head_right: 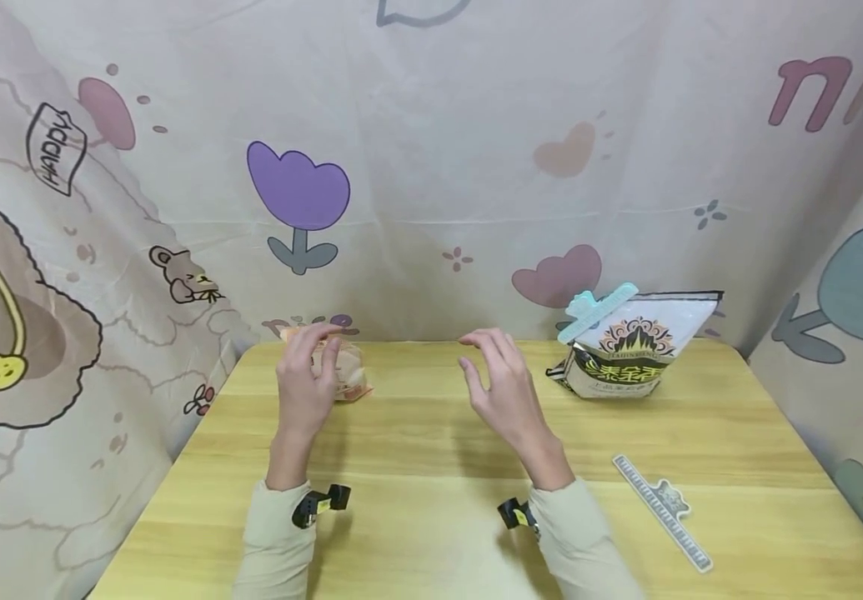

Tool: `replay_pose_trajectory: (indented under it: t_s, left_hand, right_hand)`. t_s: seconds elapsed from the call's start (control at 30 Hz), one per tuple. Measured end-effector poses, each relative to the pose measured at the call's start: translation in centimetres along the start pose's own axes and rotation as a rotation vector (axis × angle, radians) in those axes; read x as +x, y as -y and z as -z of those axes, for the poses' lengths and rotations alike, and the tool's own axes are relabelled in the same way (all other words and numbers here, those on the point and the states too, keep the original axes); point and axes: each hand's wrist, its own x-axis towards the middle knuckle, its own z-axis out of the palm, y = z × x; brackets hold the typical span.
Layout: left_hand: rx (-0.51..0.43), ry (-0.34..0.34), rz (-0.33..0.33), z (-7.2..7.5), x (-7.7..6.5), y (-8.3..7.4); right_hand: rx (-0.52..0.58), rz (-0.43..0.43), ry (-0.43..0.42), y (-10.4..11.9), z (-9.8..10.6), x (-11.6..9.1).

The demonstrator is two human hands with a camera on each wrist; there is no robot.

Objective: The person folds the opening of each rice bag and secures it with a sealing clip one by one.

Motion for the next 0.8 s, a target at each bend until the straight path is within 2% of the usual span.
replay_pose_trajectory:
  t_s: [0.17,0.33,0.5,0.8]
  left_hand:
    - [0.033,-0.019,0.012,2.0,0.9,2.0]
    - [0.094,0.007,0.006,3.6,0.8,3.9]
    - [0.152,0.023,-0.009,4.3,1.2,5.2]
    - [0.196,0.094,0.002,5.2,1.6,7.5]
  right_hand:
    - [0.033,0.002,0.036,1.0,-2.8,1.3]
    - [0.044,0.022,0.057,1.7,-5.0,1.9]
    - [0.024,0.035,0.092,2.2,-6.9,2.8]
    - [-0.047,0.028,0.107,3.8,-10.0,3.9]
